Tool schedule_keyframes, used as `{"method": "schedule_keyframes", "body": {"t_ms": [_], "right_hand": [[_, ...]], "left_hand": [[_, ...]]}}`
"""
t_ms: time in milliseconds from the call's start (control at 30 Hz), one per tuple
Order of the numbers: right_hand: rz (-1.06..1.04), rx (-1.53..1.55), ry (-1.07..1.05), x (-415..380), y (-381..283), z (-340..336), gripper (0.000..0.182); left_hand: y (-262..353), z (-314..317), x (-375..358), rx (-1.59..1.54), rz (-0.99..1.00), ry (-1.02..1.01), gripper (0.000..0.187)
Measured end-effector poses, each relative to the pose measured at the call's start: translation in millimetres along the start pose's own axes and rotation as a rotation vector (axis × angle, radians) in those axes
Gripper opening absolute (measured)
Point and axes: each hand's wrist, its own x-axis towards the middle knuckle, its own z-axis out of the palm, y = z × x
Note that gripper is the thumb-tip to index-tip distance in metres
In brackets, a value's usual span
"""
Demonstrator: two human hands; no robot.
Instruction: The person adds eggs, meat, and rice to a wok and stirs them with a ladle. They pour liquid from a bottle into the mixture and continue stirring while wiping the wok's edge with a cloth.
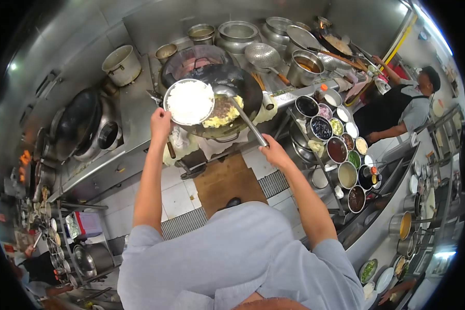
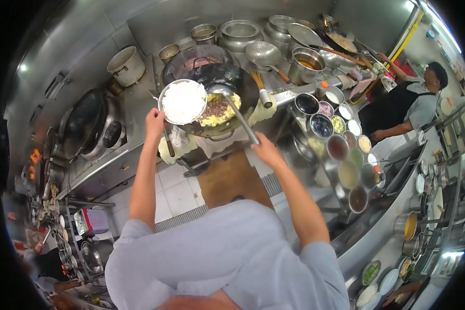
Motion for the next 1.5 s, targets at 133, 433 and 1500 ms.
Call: {"method": "schedule_keyframes", "body": {"t_ms": [133, 433, 1500], "right_hand": [[0.091, 0.398, 0.022, -38, -24, 3, 0.062], [0.071, 0.367, 0.149, -83, -26, -12, 0.058], [-0.012, -0.137, -0.222, -36, -81, -17, 0.057]], "left_hand": [[-43, 12, 75, 0.151, -0.002, -0.041, 0.022], [-7, 121, 87, 1.084, 0.953, -0.261, 0.009], [7, -39, 125, 0.579, 0.392, 0.414, 0.020]]}}
